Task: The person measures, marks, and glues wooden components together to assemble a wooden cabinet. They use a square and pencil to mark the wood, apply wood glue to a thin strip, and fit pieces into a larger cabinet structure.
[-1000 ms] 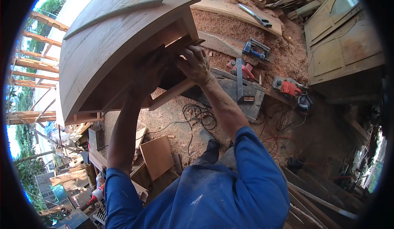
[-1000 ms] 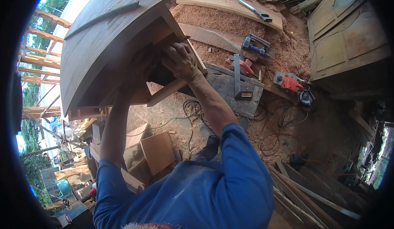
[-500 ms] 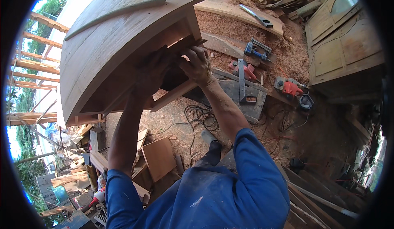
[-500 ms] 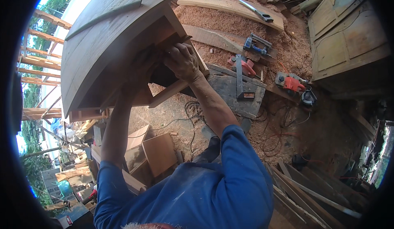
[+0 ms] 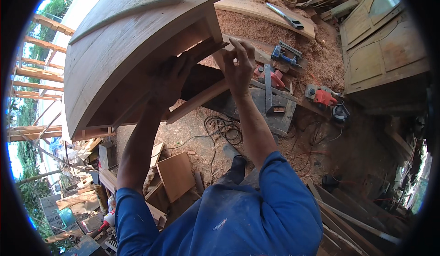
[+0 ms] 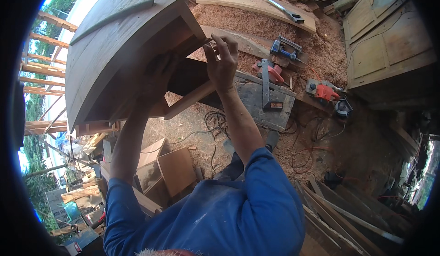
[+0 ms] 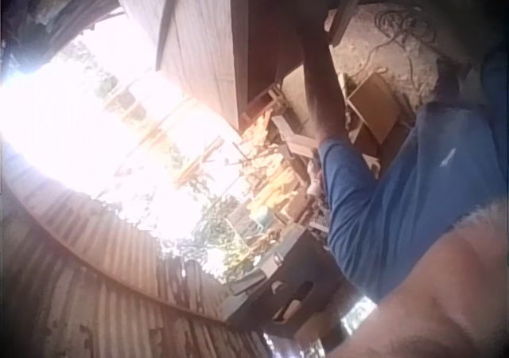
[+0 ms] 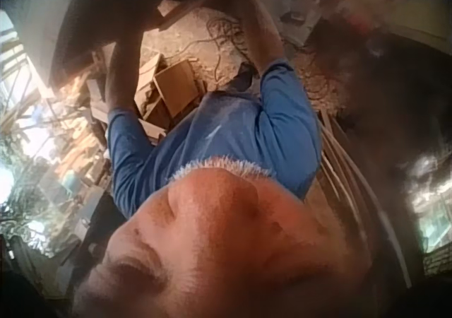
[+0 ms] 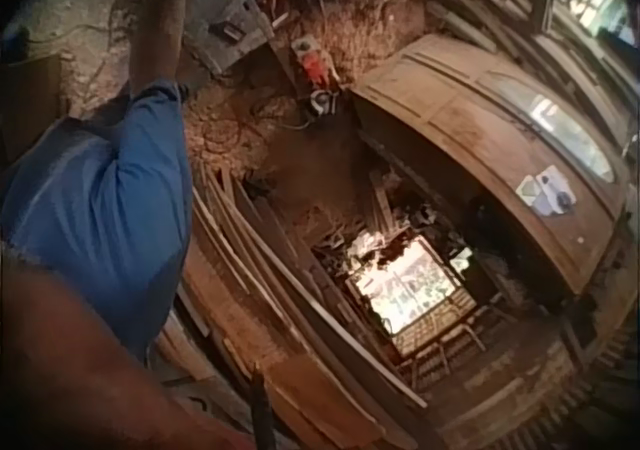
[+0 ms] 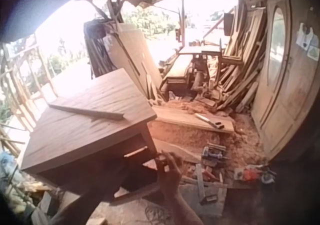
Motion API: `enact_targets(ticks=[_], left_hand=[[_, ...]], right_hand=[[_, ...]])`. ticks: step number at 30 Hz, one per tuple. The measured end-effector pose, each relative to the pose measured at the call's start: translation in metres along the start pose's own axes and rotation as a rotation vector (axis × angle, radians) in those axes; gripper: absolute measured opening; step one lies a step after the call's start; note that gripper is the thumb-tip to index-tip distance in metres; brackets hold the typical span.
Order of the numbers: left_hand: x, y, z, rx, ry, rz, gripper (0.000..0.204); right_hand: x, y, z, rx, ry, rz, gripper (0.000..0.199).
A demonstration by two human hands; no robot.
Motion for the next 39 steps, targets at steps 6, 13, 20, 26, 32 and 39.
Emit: enact_targets(ticks=[6, 13, 20, 26, 32, 39], left_hand=[[0.0, 0.001, 0.001, -0.055, -0.003, -0.034, 0.062], [0.003, 0.0, -0.002, -0.057, 0.01, -0.03, 0.063], [-0.002, 0.002, 0.008, 0.004, 0.063, -0.024, 0.062], [0.0, -0.001, 0.003, -0.01, 0.088, -0.02, 0.058], [0.009, -0.011, -0.015, 0.032, -0.01, -0.008, 0.048], [-0.009, -0.027, 0.001, 0.724, -0.157, 0.461, 0.038]], right_hand=[[-0.003, 0.053, -0.025, -0.328, -0.229, -0.408, 0.021], [-0.008, 0.044, -0.03, -0.351, -0.342, -0.57, 0.018], [-0.013, 0.05, -0.03, -0.341, -0.379, -0.548, 0.016], [-0.014, 0.05, -0.03, -0.34, -0.453, -0.603, 0.017], [-0.016, 0.046, -0.03, -0.391, -0.454, -0.651, 0.016], [-0.017, 0.057, -0.031, -0.351, -0.518, -0.567, 0.016]])
Point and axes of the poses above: each hand's wrist, its own x-axis away from the middle knuckle, its own z-axis out of the back of the hand, y = z × x, the point moved 9 cm from there along -x, towards the middle knuckle
